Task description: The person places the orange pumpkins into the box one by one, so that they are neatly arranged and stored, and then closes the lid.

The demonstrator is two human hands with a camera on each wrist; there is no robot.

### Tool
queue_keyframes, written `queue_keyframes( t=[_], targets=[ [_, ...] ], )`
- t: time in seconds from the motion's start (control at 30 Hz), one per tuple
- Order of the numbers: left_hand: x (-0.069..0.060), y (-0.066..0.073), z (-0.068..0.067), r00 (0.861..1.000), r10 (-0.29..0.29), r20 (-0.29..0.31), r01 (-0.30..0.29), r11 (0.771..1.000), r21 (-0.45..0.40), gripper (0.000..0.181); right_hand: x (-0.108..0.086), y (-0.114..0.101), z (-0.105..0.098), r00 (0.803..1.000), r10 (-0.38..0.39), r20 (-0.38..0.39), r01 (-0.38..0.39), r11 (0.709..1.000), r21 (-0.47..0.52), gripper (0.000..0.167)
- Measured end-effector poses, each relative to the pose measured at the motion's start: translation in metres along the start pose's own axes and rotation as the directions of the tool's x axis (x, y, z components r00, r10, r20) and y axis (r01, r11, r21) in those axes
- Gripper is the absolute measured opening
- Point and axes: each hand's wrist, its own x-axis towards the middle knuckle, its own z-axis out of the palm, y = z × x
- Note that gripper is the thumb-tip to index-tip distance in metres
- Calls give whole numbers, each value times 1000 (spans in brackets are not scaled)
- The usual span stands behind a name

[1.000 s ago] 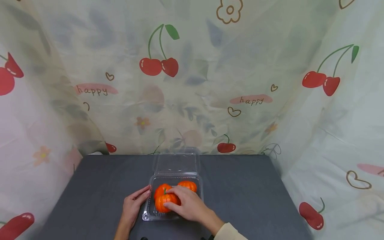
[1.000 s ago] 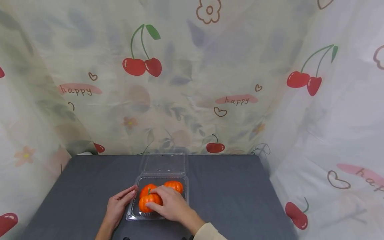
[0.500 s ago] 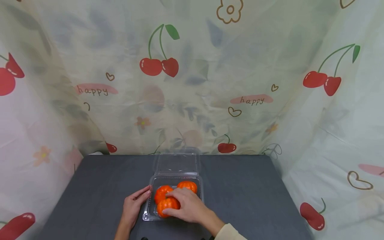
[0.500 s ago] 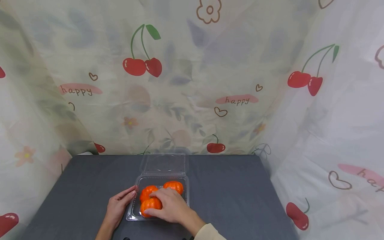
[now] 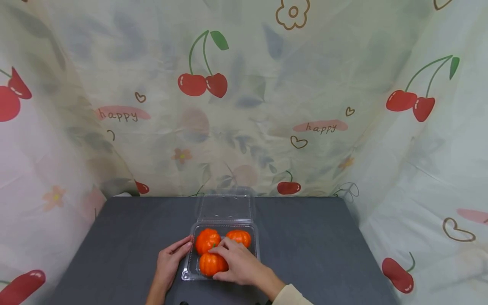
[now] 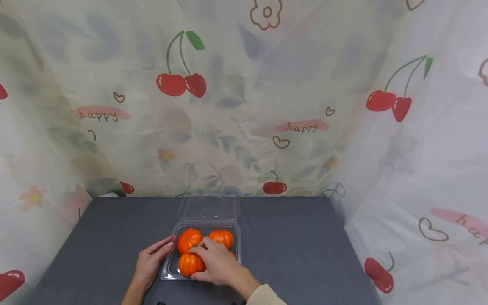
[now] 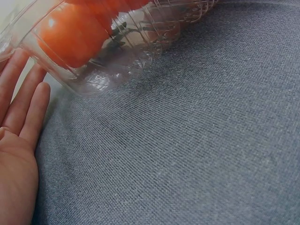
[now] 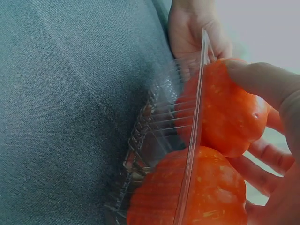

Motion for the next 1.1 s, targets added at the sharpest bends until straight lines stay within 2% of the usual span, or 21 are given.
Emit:
queue_keyframes(
  t=[0.27, 0.5, 0.7, 1.1],
  targets=[
    [-1, 1, 1, 1000, 7, -15, -7, 1000, 16, 51, 1, -2, 3, 998, 5, -56, -5, 1000, 0, 53],
    [0, 1, 0, 999, -53, -9, 53, 998, 30, 56, 2, -3, 3, 996, 8, -90, -8, 1000, 11, 49],
    [0, 0, 0, 998, -55, -9, 55, 998, 37, 57, 2, -4, 4, 992, 18, -124, -24, 999, -46, 49],
    [1, 1, -1, 999, -41, -8, 41, 999, 18, 53, 9, -10, 3, 999, 52, -1, -52, 993, -110, 47]
  ],
)
